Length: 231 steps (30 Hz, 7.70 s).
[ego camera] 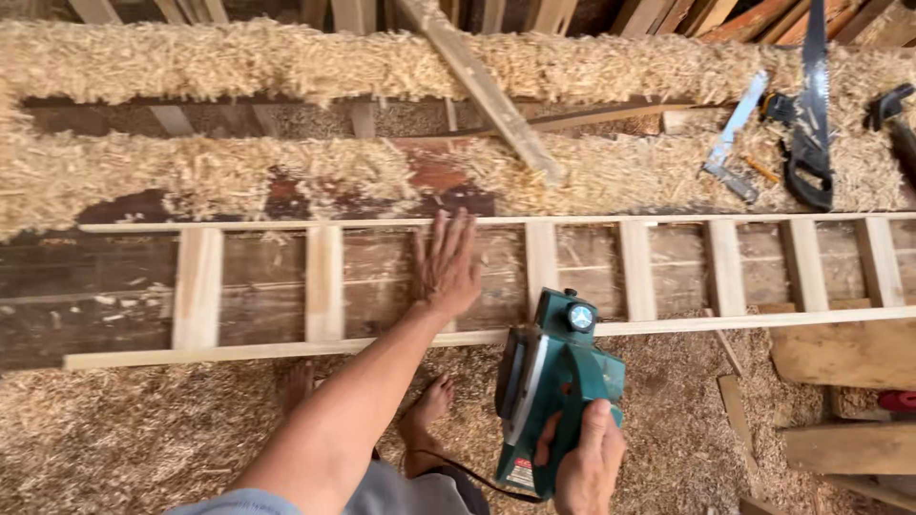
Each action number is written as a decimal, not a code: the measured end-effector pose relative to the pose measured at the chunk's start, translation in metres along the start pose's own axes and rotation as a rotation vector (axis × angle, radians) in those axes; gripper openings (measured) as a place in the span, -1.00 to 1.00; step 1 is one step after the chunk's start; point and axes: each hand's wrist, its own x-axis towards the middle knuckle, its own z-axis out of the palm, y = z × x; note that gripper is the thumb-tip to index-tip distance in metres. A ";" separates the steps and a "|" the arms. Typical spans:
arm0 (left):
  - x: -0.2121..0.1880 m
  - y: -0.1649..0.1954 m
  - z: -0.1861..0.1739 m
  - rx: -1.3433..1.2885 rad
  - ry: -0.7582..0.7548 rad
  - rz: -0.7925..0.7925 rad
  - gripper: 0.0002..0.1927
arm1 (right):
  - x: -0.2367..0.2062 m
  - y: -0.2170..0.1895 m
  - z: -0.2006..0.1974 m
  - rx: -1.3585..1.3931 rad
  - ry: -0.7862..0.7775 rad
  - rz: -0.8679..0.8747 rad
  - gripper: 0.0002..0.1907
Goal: The person hammers nails into a slatted wooden frame laid across a sawdust-covered workbench, positioning nails by hand and driving them with a claw hammer. Afterwards the person uses an electric planer to smooth the surface of the assembled frame.
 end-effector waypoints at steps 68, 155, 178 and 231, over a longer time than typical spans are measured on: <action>0.050 0.004 -0.016 0.044 0.115 0.100 -0.67 | 0.142 -0.068 -0.013 -0.192 -0.156 -0.017 -0.39; 0.076 0.073 0.030 0.097 0.054 -0.147 -0.30 | 0.255 -0.091 0.005 -0.064 -0.217 -0.135 -0.49; 0.119 0.243 0.078 0.140 -0.085 -0.105 -0.27 | 0.309 -0.065 -0.185 -0.236 -0.267 -0.113 -0.43; 0.141 0.317 0.108 0.057 0.131 -0.089 -0.63 | 0.302 -0.044 -0.315 -0.117 -0.198 -0.030 -0.33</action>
